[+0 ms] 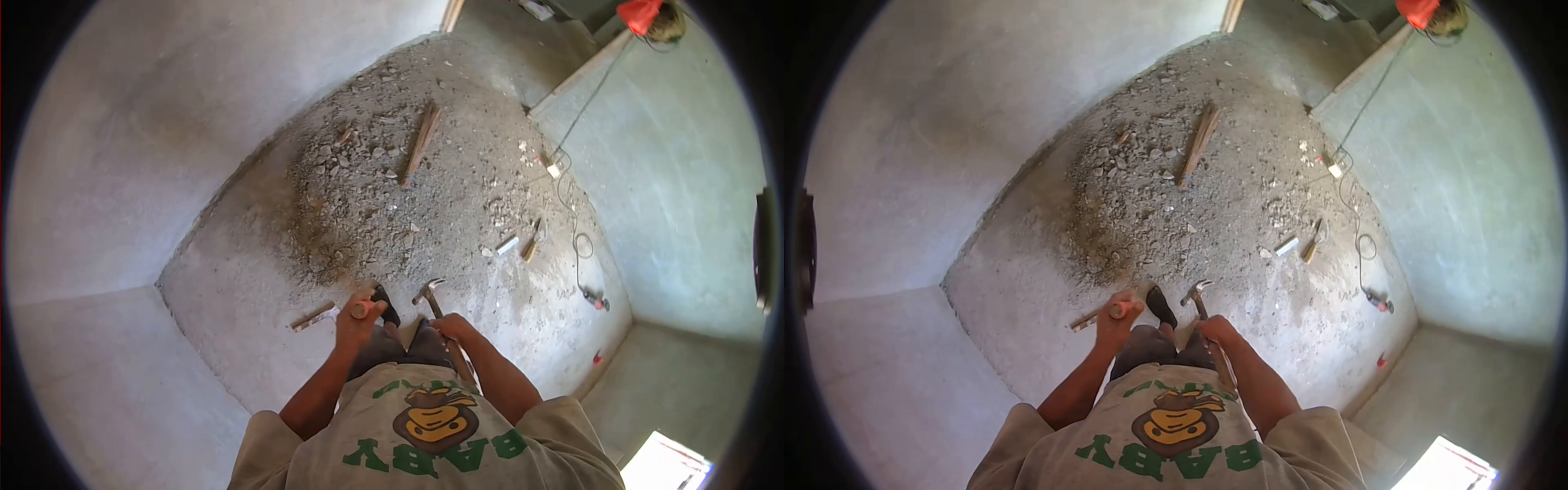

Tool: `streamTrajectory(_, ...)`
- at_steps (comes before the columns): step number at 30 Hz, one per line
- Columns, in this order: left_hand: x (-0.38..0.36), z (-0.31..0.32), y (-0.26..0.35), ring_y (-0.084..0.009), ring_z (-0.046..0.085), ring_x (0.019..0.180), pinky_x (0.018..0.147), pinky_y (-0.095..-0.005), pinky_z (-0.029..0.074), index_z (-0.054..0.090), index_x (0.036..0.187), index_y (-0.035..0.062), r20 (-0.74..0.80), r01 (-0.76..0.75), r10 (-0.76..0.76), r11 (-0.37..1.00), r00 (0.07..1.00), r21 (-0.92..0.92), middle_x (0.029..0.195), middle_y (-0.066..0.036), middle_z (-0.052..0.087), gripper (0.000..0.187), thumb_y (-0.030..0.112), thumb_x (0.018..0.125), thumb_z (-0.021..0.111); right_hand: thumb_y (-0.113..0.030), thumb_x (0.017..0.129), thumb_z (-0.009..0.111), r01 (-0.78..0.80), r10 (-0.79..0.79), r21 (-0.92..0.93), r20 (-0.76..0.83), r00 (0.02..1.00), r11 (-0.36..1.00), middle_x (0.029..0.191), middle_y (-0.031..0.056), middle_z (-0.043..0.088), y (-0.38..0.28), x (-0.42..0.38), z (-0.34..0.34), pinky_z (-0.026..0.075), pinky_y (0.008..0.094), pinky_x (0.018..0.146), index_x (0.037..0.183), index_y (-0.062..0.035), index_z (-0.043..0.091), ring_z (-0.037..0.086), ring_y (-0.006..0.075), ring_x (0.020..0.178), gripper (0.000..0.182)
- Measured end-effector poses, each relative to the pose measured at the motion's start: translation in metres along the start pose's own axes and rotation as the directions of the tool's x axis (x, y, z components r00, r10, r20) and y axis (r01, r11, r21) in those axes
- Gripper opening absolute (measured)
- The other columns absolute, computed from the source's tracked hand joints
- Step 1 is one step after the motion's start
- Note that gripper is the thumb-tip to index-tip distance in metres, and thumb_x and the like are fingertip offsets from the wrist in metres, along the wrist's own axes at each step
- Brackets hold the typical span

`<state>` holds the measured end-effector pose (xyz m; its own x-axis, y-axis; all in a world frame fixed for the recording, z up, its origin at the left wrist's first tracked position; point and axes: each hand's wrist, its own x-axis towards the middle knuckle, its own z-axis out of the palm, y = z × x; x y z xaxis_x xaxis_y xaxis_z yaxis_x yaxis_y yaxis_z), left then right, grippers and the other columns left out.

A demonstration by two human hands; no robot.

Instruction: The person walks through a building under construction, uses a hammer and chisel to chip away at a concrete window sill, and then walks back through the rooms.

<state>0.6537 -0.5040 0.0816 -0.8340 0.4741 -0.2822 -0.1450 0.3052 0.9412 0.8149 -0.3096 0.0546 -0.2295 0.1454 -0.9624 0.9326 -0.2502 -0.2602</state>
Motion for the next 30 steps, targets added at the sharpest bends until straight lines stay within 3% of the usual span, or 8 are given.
streamTrajectory(2, -0.008, 0.013, 0.012, -0.0154, 0.062, 0.079, 0.072, -0.0299, 0.05, 0.063, 0.105, 0.0053, 0.068, -0.07, 0.063, 0.992, 0.996, 0.102, 0.088, -0.006, 0.066, 0.041, 0.034, 0.079, 0.076, -0.033, 0.086, 0.063, 0.0, -0.001, 0.034, 0.03, 1.0, 0.999, 0.055, 0.0088, 0.053, 0.0, -0.001, 0.007, 0.043, 0.0342, 0.04, 0.068, -0.0001, 0.057, 0.051, 0.02, 0.044, 0.038)
streamTrajectory(4, -0.011, 0.027, 0.016, -0.0167, 0.063, 0.081, 0.073, -0.0302, 0.05, 0.063, 0.105, 0.0055, 0.188, 0.024, -0.052, 0.989, 0.981, 0.144, 0.087, -0.007, 0.067, 0.042, 0.036, 0.078, 0.076, -0.03, 0.087, 0.062, -0.021, 0.018, 0.161, 0.02, 1.0, 0.987, 0.054, 0.0084, 0.052, 0.001, -0.008, 0.009, 0.043, 0.0346, 0.04, 0.064, -0.0009, 0.056, 0.051, 0.0197, 0.043, 0.038)
streamTrajectory(10, -0.014, 0.049, 0.011, -0.0157, 0.064, 0.081, 0.073, -0.0298, 0.051, 0.064, 0.103, 0.0057, 0.372, -0.065, 0.014, 0.99, 0.928, 0.125, 0.087, -0.007, 0.067, 0.041, 0.036, 0.078, 0.077, -0.032, 0.087, 0.063, 0.042, -0.052, 0.335, 0.021, 0.998, 0.941, 0.054, 0.0072, 0.05, 0.021, -0.035, 0.005, 0.041, 0.0337, 0.039, 0.066, -0.0014, 0.056, 0.049, 0.0176, 0.042, 0.037)
streamTrajectory(15, -0.019, 0.056, 0.035, -0.0115, 0.06, 0.08, 0.072, -0.0269, 0.049, 0.065, 0.096, 0.0051, 0.379, -0.019, -0.06, 0.98, 0.923, 0.2, 0.085, -0.004, 0.065, 0.033, 0.029, 0.078, 0.078, -0.034, 0.085, 0.064, 0.112, -0.111, 0.299, -0.019, 0.994, 0.948, 0.053, 0.0066, 0.05, 0.048, -0.025, -0.006, 0.041, 0.0349, 0.039, 0.066, -0.0013, 0.056, 0.048, 0.0177, 0.04, 0.038)
streamTrajectory(20, -0.04, 0.063, 0.047, -0.0111, 0.059, 0.075, 0.068, -0.0272, 0.048, 0.063, 0.087, 0.0053, 0.281, 0.024, -0.114, 0.952, 0.953, 0.304, 0.082, -0.004, 0.064, 0.029, 0.026, 0.075, 0.079, -0.034, 0.084, 0.065, 0.169, -0.164, 0.306, -0.043, 0.986, 0.937, 0.054, 0.0076, 0.052, 0.072, -0.031, -0.025, 0.042, 0.0353, 0.04, 0.065, -0.0016, 0.057, 0.051, 0.0187, 0.042, 0.039)
streamTrajectory(23, -0.055, 0.069, 0.022, -0.0155, 0.06, 0.075, 0.07, -0.0307, 0.049, 0.064, 0.091, 0.0064, 0.249, 0.038, -0.126, 0.943, 0.96, 0.332, 0.081, -0.005, 0.064, 0.034, 0.033, 0.075, 0.078, -0.033, 0.084, 0.066, 0.141, -0.123, 0.269, -0.084, 0.989, 0.953, 0.056, 0.0083, 0.055, 0.097, -0.029, -0.039, 0.043, 0.0349, 0.041, 0.064, -0.0018, 0.058, 0.053, 0.0187, 0.044, 0.038)
streamTrajectory(26, -0.073, 0.084, 0.001, -0.0166, 0.06, 0.074, 0.071, -0.0305, 0.049, 0.063, 0.092, 0.0065, 0.263, 0.087, -0.154, 0.964, 0.952, 0.251, 0.08, -0.006, 0.063, 0.035, 0.033, 0.074, 0.078, -0.032, 0.084, 0.066, 0.149, -0.126, 0.415, -0.082, 0.989, 0.898, 0.058, 0.0078, 0.056, 0.118, -0.035, -0.047, 0.045, 0.0355, 0.043, 0.066, -0.0016, 0.059, 0.054, 0.0187, 0.046, 0.036)
streamTrajectory(30, -0.105, 0.123, 0.0, -0.0179, 0.061, 0.079, 0.074, -0.0313, 0.049, 0.064, 0.094, 0.0054, 0.347, 0.087, -0.159, 0.973, 0.924, 0.216, 0.084, -0.007, 0.064, 0.036, 0.031, 0.073, 0.079, -0.031, 0.084, 0.066, 0.028, -0.019, 0.557, -0.023, 1.0, 0.83, 0.061, 0.0072, 0.055, 0.142, -0.045, -0.053, 0.048, 0.0364, 0.045, 0.073, -0.0008, 0.059, 0.055, 0.0192, 0.048, 0.033)
